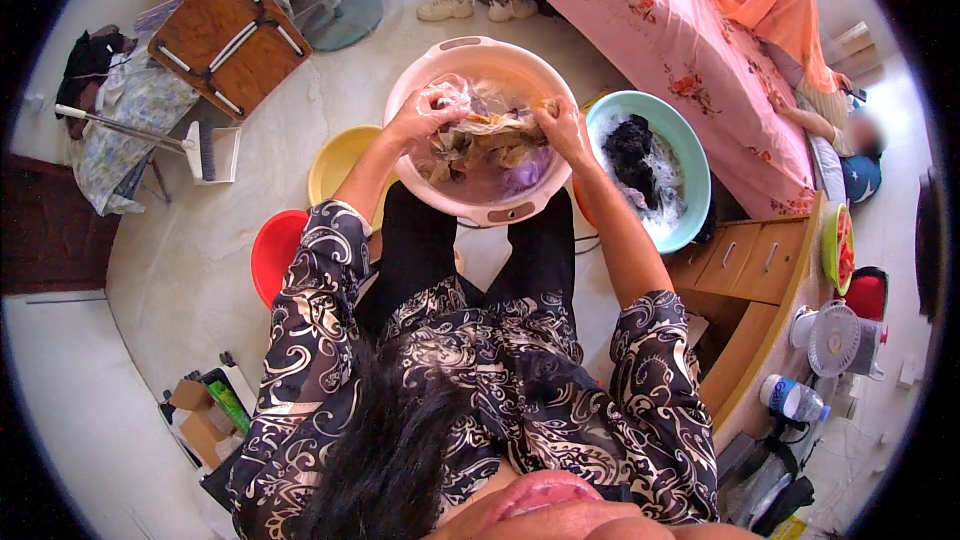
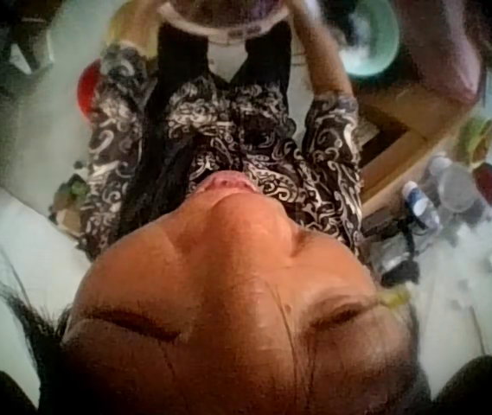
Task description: The person washes clothes by hand in a basin of soapy water, scrubbing individual items and transferring them between different tubs on the floor.
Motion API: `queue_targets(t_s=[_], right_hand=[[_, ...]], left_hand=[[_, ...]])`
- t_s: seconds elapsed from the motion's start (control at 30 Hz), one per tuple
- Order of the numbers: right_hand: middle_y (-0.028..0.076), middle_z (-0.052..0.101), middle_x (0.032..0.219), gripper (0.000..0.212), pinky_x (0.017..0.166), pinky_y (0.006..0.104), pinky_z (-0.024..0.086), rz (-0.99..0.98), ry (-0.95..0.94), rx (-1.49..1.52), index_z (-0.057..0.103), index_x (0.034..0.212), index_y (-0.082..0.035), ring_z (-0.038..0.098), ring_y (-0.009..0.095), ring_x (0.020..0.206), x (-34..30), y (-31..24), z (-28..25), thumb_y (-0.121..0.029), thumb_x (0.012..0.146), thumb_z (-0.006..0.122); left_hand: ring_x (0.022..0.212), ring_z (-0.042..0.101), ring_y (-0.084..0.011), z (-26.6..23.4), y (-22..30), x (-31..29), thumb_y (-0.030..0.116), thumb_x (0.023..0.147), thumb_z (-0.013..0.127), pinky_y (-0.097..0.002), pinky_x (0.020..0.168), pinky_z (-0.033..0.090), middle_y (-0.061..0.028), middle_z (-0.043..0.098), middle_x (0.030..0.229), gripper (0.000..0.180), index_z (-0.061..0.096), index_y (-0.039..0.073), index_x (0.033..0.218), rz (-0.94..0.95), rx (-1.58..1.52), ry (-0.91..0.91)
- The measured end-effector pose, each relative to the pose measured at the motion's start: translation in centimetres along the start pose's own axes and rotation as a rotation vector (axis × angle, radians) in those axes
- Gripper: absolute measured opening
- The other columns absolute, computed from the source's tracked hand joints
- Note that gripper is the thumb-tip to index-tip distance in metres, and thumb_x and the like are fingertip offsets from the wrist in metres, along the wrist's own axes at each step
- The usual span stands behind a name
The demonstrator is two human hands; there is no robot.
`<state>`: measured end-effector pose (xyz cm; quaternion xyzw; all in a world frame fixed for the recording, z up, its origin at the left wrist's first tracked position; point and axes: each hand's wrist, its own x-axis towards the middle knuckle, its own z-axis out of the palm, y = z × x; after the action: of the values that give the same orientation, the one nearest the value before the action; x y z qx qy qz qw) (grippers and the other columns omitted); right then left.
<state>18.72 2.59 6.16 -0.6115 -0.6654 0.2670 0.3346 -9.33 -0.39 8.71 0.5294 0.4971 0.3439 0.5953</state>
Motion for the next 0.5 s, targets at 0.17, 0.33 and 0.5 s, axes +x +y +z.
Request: queue_targets(t_s=[0.17, 0.33, 0.5], right_hand=[[0.026, 0.053, 0.134, 0.056, 0.102, 0.0497, 0.045, -0.174, -0.148, -0.189, 0.049, 0.139, -0.010, 0.053, 0.043, 0.122, -1.6, 2.8, 3.3, -0.025, 0.086, 0.062], [0.019, 0.028, 0.157, 0.057, 0.108, 0.0641, 0.035, 0.048, -0.440, -0.502, 0.041, 0.148, -0.033, 0.033, 0.051, 0.138, -4.1, 0.0, 6.5, -0.045, 0.093, 0.051], [0.021, 0.032, 0.155, 0.059, 0.110, 0.0643, 0.030, -0.024, -0.478, -0.667, 0.042, 0.148, -0.027, 0.031, 0.053, 0.138, -4.9, 0.5, 9.5, -0.045, 0.092, 0.050]], left_hand=[[0.109, 0.060, -0.0306, 0.3, -6.7, 1.0, 0.016, 0.084, 0.065, -0.0408, 0.094, 0.047, -0.0145, 0.063, 0.118, 0.042, 0.059, 0.003, 0.124, 0.330, 0.535, 0.339], [0.139, 0.033, -0.0440, 6.3, -7.9, -1.4, 0.038, 0.089, 0.060, -0.0641, 0.108, 0.031, -0.0188, 0.030, 0.153, 0.067, 0.036, 0.018, 0.148, -0.150, 1.006, 0.105], [0.140, 0.031, -0.0475, 7.5, -7.8, -1.3, 0.035, 0.090, 0.061, -0.0677, 0.106, 0.031, -0.0198, 0.021, 0.159, 0.069, 0.033, 0.018, 0.151, -0.333, 1.143, 0.022]])
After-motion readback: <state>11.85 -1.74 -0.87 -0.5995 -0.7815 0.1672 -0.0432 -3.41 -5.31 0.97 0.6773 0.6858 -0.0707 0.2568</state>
